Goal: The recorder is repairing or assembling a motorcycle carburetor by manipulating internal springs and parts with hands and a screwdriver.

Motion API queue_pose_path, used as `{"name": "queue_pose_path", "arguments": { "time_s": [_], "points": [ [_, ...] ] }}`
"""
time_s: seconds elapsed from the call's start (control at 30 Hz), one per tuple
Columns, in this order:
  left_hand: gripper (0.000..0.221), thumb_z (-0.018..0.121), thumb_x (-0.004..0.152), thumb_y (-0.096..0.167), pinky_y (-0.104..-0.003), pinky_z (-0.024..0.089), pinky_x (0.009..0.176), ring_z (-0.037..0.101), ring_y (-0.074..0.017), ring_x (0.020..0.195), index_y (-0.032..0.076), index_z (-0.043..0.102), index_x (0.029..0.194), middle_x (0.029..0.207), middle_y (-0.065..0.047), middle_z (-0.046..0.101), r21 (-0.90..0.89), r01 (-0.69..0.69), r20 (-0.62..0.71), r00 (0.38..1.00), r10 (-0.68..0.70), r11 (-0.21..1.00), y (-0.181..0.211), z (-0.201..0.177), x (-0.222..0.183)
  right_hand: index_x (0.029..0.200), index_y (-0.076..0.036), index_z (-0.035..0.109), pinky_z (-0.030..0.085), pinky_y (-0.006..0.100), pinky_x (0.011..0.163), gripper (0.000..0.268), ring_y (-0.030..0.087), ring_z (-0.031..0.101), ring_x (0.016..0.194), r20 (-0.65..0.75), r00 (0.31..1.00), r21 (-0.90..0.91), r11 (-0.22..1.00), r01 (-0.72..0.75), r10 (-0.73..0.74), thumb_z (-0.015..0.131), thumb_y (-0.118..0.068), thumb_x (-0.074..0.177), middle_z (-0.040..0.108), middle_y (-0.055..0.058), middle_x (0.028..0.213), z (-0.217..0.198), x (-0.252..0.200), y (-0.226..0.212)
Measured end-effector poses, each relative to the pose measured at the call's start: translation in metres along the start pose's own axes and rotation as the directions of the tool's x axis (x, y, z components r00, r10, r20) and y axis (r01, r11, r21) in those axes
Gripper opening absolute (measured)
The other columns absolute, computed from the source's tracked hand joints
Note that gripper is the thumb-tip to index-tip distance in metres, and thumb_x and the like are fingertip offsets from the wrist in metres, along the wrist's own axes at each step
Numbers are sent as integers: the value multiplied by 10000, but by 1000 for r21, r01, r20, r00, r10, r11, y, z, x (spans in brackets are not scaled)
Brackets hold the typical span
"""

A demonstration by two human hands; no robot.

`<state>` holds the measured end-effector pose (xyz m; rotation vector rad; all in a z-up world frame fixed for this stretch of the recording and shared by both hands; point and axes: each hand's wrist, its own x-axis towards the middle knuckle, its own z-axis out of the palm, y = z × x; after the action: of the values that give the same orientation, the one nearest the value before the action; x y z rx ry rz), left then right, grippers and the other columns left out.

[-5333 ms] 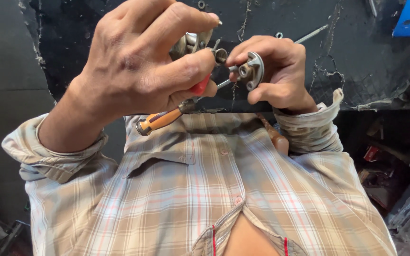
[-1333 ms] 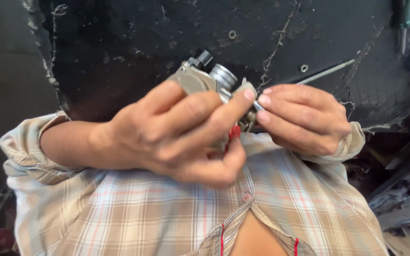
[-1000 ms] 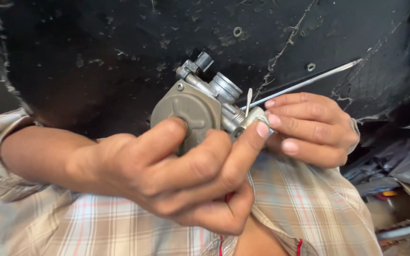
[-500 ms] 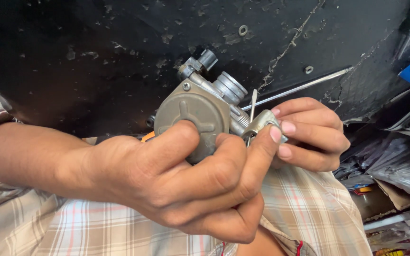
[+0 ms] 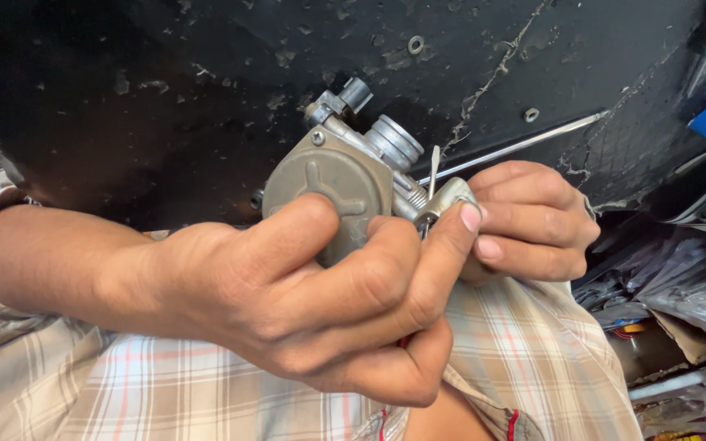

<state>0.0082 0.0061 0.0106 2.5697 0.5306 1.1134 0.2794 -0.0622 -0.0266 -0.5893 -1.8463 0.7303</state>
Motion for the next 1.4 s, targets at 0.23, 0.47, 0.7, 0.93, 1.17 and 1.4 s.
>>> {"name": "queue_pose_path", "arguments": {
  "time_s": [0.23,0.47,0.7,0.93,1.17,1.4],
  "points": [
    [118,590,1051,157,-233,329,622,605,-152,882,177,488,995,1143,-119,701,-172,72,26,997,-68,982,-1,-6,-1,1023,61,638,649,356,581,225,277,672,724,98,995,-26,999,26,-24,795,-4,876,665,233,923,-3,8,-1],
    [112,689,957,147,-227,366,598,592,-121,801,169,591,1005,1048,-98,672,-171,110,66,993,-100,979,-3,-16,13,1037,45,644,667,407,656,281,342,698,815,152,988,-66,998,-18,28,842,-12,846,688,230,966,-10,11,-9],
    [193,670,935,47,-212,444,612,550,-87,762,142,630,1099,1113,-102,642,-197,163,104,984,-145,967,2,-23,7,1073,11,655,649,375,737,319,352,711,877,229,965,-75,991,-114,128,871,-91,862,657,243,1092,-5,16,-18],
    [203,720,978,269,-243,456,484,600,-103,638,86,701,1066,867,-41,626,-296,209,173,971,-163,932,-6,-32,35,1045,-28,692,617,328,707,303,316,714,887,147,976,-120,982,-143,160,903,-37,826,633,234,1140,0,13,-23],
    [120,696,1038,130,-280,485,572,614,-130,709,23,679,1088,887,-53,604,-345,190,179,975,-134,919,-9,-29,32,1028,44,690,633,371,721,296,348,714,896,200,968,-80,987,-139,153,875,-111,856,694,209,1022,-2,18,-24],
    [137,669,1073,101,-299,483,600,595,-137,673,-13,658,998,807,-46,545,-400,170,130,983,-128,901,-11,-20,25,1045,64,689,653,401,763,266,356,727,915,193,954,-120,971,-209,229,808,-113,886,708,223,996,-1,18,-33]
  ]
}}
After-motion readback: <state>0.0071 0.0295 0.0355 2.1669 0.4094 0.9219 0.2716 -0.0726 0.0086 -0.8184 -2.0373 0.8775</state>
